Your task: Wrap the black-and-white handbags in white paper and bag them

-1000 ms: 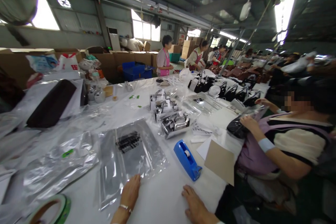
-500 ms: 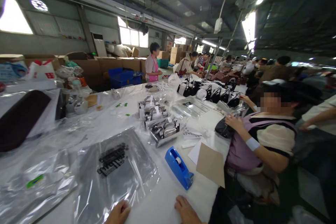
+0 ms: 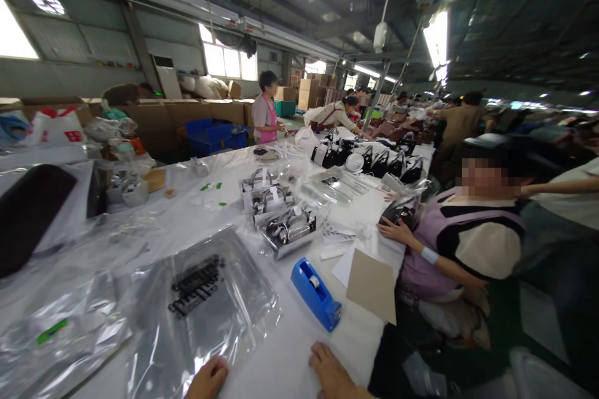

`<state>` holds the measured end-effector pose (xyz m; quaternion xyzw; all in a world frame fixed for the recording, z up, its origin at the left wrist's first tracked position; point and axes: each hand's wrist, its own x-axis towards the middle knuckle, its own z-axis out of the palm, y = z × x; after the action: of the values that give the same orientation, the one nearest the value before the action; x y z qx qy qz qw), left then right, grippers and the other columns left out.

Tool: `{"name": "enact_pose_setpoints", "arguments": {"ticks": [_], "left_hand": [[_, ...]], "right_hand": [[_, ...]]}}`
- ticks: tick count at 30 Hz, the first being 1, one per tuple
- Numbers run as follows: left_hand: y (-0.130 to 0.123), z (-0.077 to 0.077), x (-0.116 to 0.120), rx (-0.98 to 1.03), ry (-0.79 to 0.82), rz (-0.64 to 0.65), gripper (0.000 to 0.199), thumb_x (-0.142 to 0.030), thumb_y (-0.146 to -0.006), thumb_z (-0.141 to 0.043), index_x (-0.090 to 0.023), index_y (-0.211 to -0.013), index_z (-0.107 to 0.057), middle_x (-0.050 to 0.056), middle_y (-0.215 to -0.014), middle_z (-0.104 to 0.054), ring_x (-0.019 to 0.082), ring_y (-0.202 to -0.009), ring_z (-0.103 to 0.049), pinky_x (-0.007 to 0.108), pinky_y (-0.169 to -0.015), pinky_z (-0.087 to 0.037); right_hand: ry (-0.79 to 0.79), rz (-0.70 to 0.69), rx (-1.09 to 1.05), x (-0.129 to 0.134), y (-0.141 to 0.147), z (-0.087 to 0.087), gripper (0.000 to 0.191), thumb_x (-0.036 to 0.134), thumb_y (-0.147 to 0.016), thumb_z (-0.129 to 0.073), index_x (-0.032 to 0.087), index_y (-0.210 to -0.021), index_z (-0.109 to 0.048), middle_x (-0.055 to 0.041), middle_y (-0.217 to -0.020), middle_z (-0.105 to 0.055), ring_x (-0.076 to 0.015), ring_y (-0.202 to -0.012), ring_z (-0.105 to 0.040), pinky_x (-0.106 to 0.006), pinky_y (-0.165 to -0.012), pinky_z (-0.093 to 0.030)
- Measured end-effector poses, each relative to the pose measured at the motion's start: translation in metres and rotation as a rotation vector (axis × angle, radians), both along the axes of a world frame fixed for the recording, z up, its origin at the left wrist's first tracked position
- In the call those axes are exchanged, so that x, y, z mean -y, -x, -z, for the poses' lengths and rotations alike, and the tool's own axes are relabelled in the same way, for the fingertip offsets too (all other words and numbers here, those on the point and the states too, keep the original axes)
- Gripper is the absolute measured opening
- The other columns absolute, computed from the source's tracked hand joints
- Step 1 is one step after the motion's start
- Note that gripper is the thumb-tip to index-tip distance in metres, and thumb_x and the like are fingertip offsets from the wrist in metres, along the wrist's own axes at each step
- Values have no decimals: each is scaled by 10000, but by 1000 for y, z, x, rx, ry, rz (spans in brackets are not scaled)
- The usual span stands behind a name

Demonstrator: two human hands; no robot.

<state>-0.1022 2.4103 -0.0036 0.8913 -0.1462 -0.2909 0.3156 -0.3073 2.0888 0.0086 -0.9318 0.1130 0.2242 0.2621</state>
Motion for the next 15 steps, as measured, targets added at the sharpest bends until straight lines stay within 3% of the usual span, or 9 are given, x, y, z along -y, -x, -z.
{"name": "enact_pose_setpoints", "arguments": {"ticks": [15], "left_hand": [[2,-5,-2,-11,39,9,167,-346,-735,-423,-215,-725,-526,6,-737,-592,207,-799,-558,281,-761,-430]], "right_hand": [[-24,-48,-26,-2,-1,-20,812,152,-614,-714,22,-1388,-506,-245,-1562,-345,-355,-1458,-288,-413,-1246,-179]]}}
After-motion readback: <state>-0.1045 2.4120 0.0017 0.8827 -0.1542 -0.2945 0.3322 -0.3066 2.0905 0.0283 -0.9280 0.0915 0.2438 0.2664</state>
